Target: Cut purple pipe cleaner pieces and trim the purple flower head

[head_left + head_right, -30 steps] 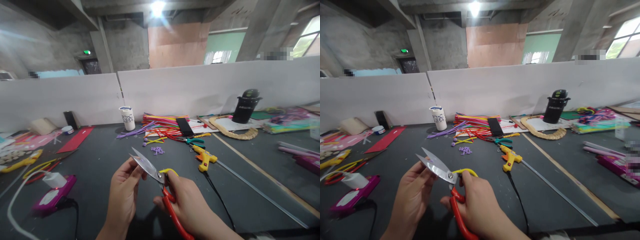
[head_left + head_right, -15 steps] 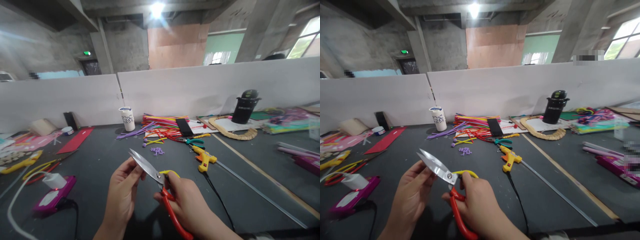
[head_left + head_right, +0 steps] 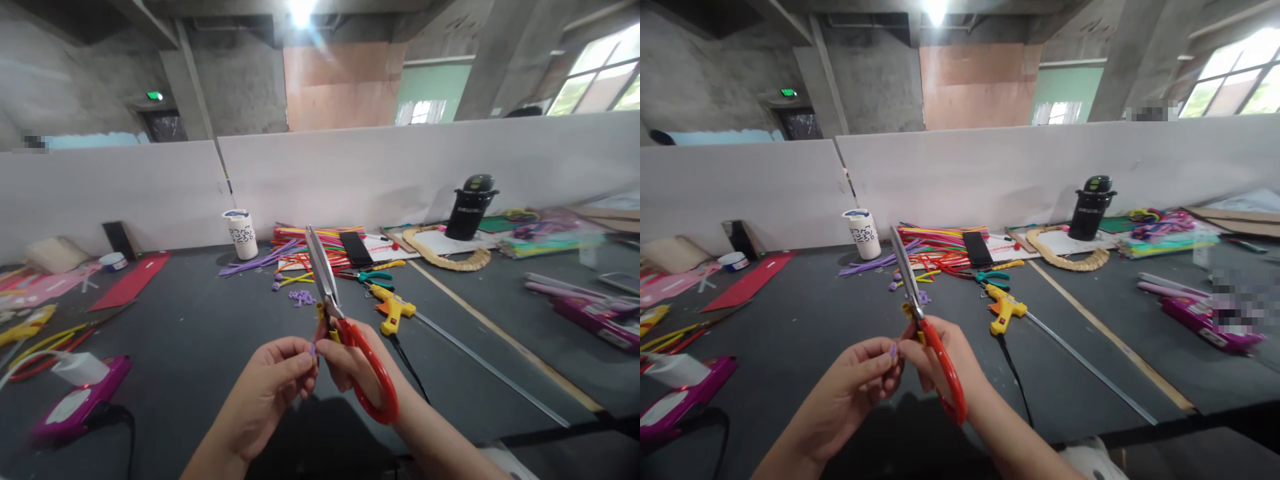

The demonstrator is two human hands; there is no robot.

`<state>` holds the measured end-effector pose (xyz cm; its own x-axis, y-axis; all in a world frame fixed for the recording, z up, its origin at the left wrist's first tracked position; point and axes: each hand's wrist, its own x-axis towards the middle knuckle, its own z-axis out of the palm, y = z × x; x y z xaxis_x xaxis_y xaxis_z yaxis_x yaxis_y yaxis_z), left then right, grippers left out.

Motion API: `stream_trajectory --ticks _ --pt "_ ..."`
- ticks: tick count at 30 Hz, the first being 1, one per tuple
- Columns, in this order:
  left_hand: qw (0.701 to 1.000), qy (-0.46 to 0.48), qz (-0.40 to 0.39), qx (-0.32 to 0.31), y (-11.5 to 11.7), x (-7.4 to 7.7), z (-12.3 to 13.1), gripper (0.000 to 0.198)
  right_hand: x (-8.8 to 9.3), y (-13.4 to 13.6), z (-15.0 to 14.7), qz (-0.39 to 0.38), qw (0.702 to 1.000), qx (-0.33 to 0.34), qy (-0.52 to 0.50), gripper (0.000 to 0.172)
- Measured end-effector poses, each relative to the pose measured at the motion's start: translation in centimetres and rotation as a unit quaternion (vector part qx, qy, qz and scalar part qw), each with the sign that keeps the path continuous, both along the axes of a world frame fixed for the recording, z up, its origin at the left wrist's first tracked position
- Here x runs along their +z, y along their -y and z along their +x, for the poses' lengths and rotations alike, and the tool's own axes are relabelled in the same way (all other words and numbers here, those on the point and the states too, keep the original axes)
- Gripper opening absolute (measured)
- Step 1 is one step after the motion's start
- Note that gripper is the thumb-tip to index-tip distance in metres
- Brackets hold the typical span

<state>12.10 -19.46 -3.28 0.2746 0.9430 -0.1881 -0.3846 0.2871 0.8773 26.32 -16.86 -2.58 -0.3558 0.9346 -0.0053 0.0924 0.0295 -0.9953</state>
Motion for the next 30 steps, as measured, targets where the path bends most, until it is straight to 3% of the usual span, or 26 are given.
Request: stream_trajectory --ticks 4,8,14,20,24,30 --pt "1.0 -0.007 -0.022 -0.017 -0.1 -0.4 0.1 0.008 0.2 -0.2 0.3 -0.003 0.999 0.04 -0.03 0.014" --pt "0.999 -0.036 -0.015 -0.024 -0.4 -0.9 0.0 0.006 0.5 0.0 0.3 0.005 0.999 0.035 -0.004 0.009" --pt "0.971 -0.211 0.099 0.045 -0.6 -0.5 -0.2 0.006 -0.3 -0.1 0.1 0.005 1.0 -0.003 0.012 0.005" --pt "0.953 -0.277 0.112 0.054 -0.5 0.0 0.3 0.001 -0.9 -0.3 0.0 0.059 0.997 0.002 0.051 0.007" --pt "0.955 -0.251 0.132 0.088 -0.6 -0.3 0.0 0.004 -1.1 -0.3 0.3 0.106 0.99 -0.012 0.088 0.015" --pt "0.958 -0.113 0.117 0.236 -0.9 -0.1 -1.2 0.009 -1.4 0.2 0.2 0.181 0.957 -0.01 0.228 0.028"
